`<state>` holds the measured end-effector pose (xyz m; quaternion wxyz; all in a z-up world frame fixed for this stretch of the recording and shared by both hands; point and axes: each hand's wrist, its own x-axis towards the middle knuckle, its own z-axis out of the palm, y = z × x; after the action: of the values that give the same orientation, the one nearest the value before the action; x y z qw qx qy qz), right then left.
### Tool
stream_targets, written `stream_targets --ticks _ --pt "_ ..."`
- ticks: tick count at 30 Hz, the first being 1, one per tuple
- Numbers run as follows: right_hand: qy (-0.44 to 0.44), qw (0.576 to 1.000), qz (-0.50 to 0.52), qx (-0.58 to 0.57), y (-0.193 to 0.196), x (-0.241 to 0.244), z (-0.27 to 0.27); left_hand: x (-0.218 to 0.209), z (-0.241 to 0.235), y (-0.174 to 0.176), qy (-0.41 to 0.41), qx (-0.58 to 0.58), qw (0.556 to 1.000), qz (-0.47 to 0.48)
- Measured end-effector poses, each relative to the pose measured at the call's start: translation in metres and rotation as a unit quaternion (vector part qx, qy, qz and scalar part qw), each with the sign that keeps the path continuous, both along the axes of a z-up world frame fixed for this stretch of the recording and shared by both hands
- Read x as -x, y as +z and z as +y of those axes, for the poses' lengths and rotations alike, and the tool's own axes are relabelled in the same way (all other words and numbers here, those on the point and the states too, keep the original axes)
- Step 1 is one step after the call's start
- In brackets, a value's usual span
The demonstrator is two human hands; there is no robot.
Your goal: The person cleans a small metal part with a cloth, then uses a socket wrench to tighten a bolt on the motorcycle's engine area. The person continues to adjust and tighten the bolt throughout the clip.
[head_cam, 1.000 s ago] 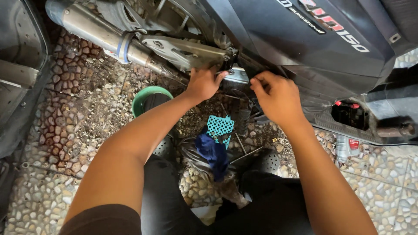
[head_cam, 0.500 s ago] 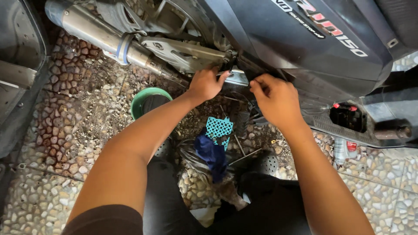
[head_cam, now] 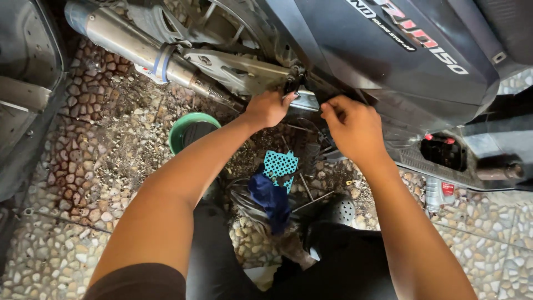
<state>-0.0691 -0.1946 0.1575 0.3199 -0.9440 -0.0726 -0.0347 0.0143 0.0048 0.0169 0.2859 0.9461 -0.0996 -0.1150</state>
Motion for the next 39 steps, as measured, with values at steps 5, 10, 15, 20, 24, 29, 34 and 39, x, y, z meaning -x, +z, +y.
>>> stream_targets --ticks 5,10,15,20,24,29,34,39 --pt "-0.011 1.0 0.006 0.0 0.0 0.0 0.001 0.002 -0.004 0.02 -0.007 -0.072 0.99 0.118" --pt "-0.013 1.0 -0.011 0.008 -0.003 0.0 0.001 -0.005 0.0 0.011 0.008 -0.065 0.993 0.102" --pt "-0.015 1.0 -0.012 0.002 -0.002 0.0 0.003 -0.019 0.011 0.03 -0.075 -0.216 0.973 0.037" --pt "-0.021 1.0 -0.007 0.004 -0.003 0.0 0.002 -0.02 0.008 0.052 -0.149 -0.327 0.923 -0.14" --pt "-0.004 0.999 -0.045 -0.005 -0.005 0.003 0.001 -0.025 0.015 0.02 -0.169 -0.346 0.881 -0.276" --pt "-0.028 0.999 -0.018 0.003 -0.005 0.002 0.002 -0.015 0.033 0.007 -0.15 -0.236 0.927 -0.251" --pt "-0.027 0.999 -0.035 0.011 -0.007 0.002 0.002 -0.003 0.034 -0.009 -0.101 -0.196 0.941 -0.257" --pt "-0.022 0.998 -0.052 0.016 -0.01 0.001 0.0 0.007 0.017 -0.008 -0.002 -0.082 0.978 -0.191"
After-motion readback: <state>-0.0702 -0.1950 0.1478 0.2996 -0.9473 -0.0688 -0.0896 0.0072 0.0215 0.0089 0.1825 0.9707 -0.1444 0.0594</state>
